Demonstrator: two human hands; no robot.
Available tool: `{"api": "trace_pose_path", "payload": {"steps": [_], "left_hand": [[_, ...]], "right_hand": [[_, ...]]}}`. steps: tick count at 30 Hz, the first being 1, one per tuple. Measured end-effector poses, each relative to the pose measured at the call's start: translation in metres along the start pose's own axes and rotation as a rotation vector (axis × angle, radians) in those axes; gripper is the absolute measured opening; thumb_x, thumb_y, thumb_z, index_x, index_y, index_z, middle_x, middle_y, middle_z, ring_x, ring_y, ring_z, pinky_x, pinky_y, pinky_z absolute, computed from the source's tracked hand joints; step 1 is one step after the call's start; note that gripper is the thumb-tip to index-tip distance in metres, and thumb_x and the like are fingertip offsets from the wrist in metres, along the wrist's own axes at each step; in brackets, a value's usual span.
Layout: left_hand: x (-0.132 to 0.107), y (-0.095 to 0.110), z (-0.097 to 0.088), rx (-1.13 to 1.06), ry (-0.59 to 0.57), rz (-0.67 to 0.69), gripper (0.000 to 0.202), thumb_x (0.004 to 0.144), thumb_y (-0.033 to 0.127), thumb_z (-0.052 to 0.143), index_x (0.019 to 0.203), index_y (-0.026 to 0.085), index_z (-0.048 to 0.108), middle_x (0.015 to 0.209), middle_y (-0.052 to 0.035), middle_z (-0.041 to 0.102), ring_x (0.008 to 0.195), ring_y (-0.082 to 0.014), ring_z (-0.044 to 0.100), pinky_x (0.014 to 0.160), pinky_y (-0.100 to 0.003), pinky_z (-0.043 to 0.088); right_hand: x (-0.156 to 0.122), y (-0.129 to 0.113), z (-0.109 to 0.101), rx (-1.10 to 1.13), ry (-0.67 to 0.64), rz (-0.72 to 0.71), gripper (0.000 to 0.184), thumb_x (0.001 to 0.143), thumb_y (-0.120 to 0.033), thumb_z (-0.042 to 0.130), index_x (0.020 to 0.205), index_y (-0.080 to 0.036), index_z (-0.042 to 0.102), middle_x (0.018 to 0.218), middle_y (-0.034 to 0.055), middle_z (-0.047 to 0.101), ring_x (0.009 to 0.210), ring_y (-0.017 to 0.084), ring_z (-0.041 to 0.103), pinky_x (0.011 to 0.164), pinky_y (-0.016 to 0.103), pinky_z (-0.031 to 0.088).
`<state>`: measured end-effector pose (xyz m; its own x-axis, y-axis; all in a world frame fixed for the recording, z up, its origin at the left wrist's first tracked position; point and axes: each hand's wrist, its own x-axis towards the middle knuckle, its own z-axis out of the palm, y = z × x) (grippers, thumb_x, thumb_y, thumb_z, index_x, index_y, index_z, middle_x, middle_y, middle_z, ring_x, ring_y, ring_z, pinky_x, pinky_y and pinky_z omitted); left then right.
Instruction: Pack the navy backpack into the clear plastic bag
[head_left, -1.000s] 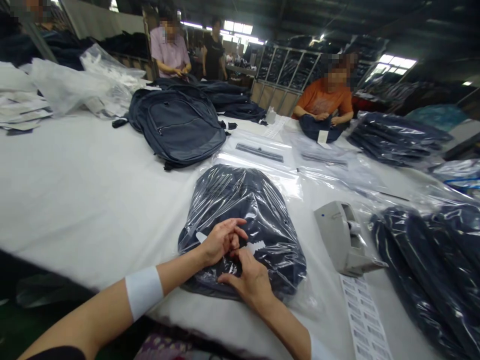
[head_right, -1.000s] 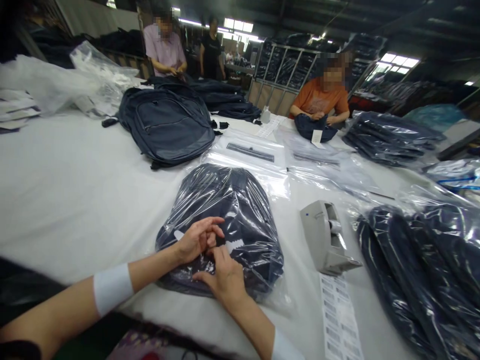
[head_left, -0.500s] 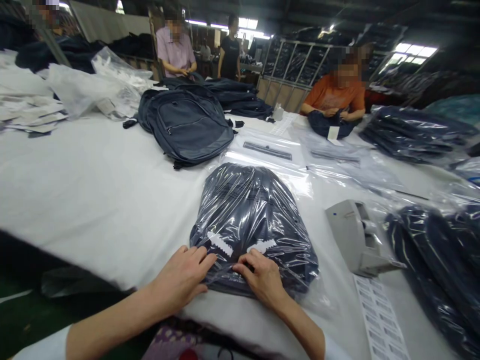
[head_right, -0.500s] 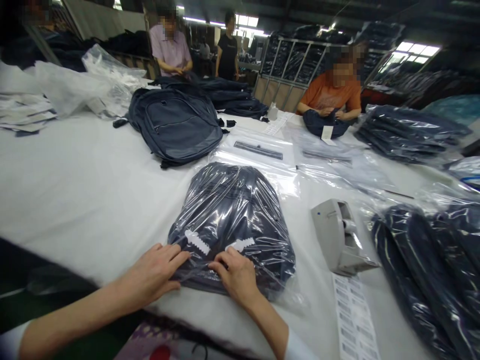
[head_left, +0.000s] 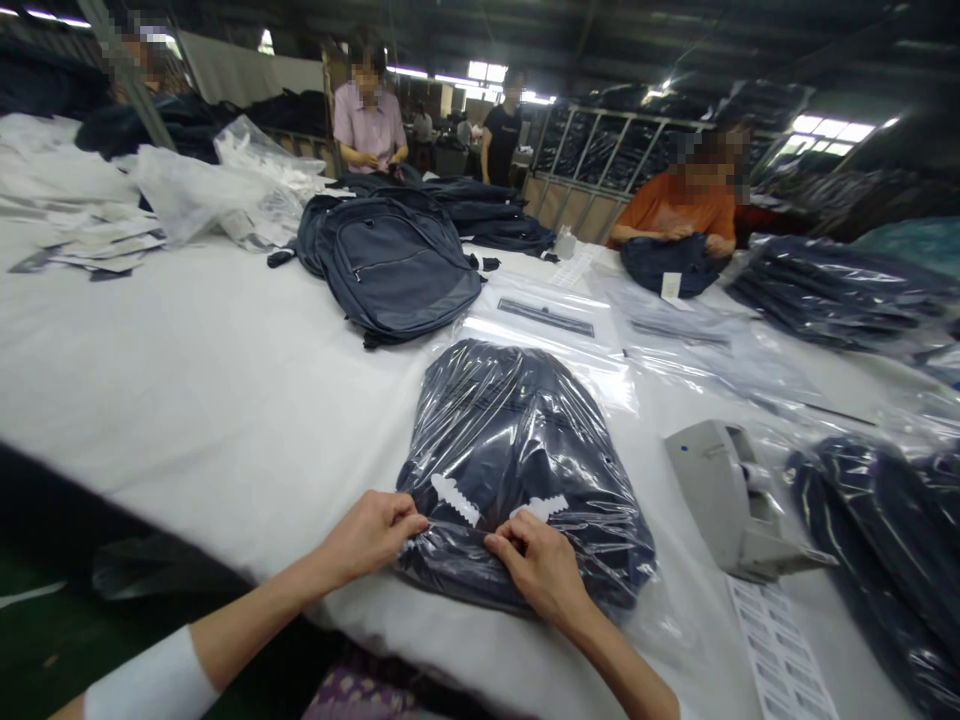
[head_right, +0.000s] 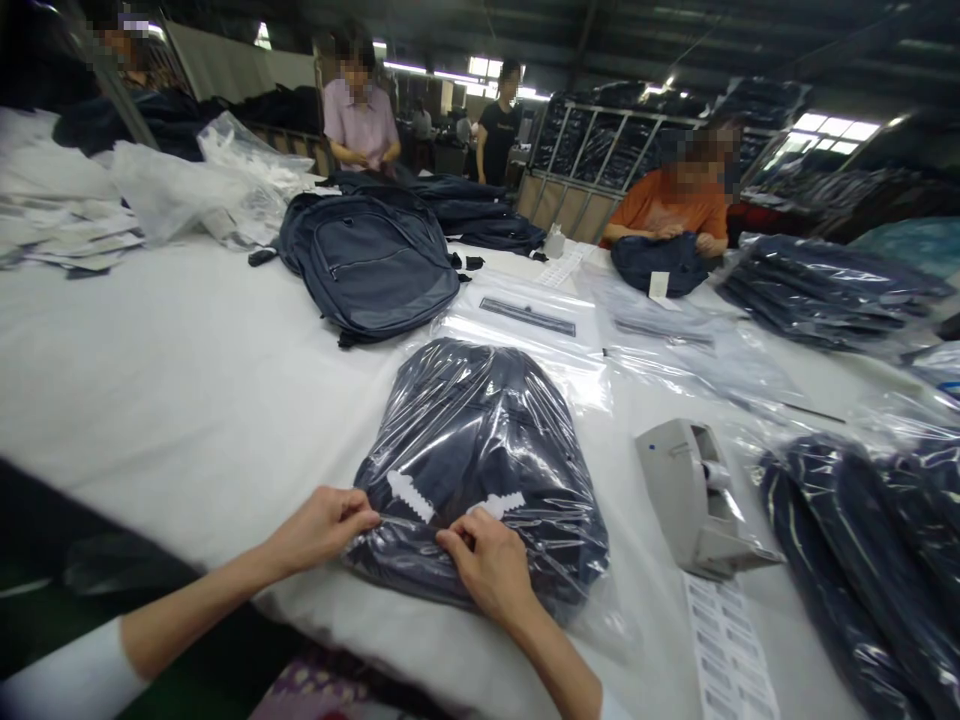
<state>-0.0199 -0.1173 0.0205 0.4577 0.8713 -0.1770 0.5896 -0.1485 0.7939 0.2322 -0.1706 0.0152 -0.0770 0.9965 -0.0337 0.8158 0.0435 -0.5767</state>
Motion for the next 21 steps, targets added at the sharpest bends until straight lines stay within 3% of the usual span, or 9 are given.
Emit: {"api": "trace_pose_path", "payload": {"steps": [5, 9, 14, 18, 20, 21], "left_hand": [[0.000, -0.001, 0.001, 0.077, 0.077, -0.046, 0.030, 0.083, 0.039, 0.055, 0.063, 0.018, 0.060, 0.053, 0.0032, 0.055, 0.054, -0.0125, 0.051, 0.054, -0.025, 0.029], [-0.001, -0.001, 0.004, 0.103, 0.130, -0.076, 0.030, 0.082, 0.040, 0.057, 0.062, 0.018, 0.059, 0.056, 0.0024, 0.056, 0.055, -0.0135, 0.052, 0.056, -0.026, 0.031], [-0.004, -0.004, 0.016, 0.222, 0.346, 0.021, 0.028, 0.079, 0.041, 0.062, 0.062, 0.019, 0.062, 0.079, -0.0039, 0.056, 0.084, -0.0218, 0.055, 0.078, -0.033, 0.041], [-0.011, -0.012, 0.031, 0.137, 0.468, 0.068, 0.032, 0.081, 0.046, 0.056, 0.063, 0.020, 0.058, 0.102, -0.0070, 0.055, 0.103, -0.0257, 0.054, 0.089, -0.037, 0.042], [-0.012, -0.021, 0.039, 0.129, 0.498, 0.027, 0.034, 0.079, 0.051, 0.054, 0.063, 0.022, 0.049, 0.093, -0.0051, 0.057, 0.096, -0.0260, 0.056, 0.083, -0.036, 0.044], [-0.011, -0.027, 0.042, 0.148, 0.515, -0.043, 0.036, 0.076, 0.055, 0.055, 0.064, 0.023, 0.043, 0.078, -0.0015, 0.055, 0.081, -0.0249, 0.057, 0.073, -0.036, 0.044]], "right_hand": [[0.005, -0.005, -0.001, 0.023, 0.024, 0.171, 0.018, 0.073, -0.038, 0.065, 0.072, -0.023, 0.057, 0.062, -0.0047, 0.058, 0.059, 0.014, 0.055, 0.059, 0.027, 0.037], [0.006, -0.005, -0.005, 0.059, 0.001, 0.154, 0.016, 0.075, -0.037, 0.062, 0.071, -0.022, 0.058, 0.063, -0.0043, 0.060, 0.061, 0.014, 0.057, 0.060, 0.027, 0.037], [0.006, -0.004, -0.009, 0.113, -0.004, 0.127, 0.012, 0.076, -0.033, 0.059, 0.071, -0.022, 0.060, 0.064, -0.0031, 0.062, 0.063, 0.015, 0.058, 0.061, 0.027, 0.039], [-0.006, -0.009, -0.010, 0.238, 0.031, 0.158, 0.007, 0.073, -0.026, 0.058, 0.072, -0.021, 0.062, 0.063, -0.0027, 0.061, 0.060, 0.015, 0.058, 0.058, 0.026, 0.041], [-0.013, -0.006, -0.019, 0.415, -0.003, 0.207, 0.010, 0.074, -0.027, 0.057, 0.079, -0.020, 0.063, 0.066, -0.0026, 0.062, 0.054, 0.013, 0.058, 0.052, 0.025, 0.042], [-0.016, 0.000, -0.028, 0.505, -0.007, 0.222, 0.015, 0.075, -0.030, 0.058, 0.085, -0.020, 0.063, 0.069, -0.0021, 0.064, 0.051, 0.013, 0.057, 0.049, 0.025, 0.042]]}}
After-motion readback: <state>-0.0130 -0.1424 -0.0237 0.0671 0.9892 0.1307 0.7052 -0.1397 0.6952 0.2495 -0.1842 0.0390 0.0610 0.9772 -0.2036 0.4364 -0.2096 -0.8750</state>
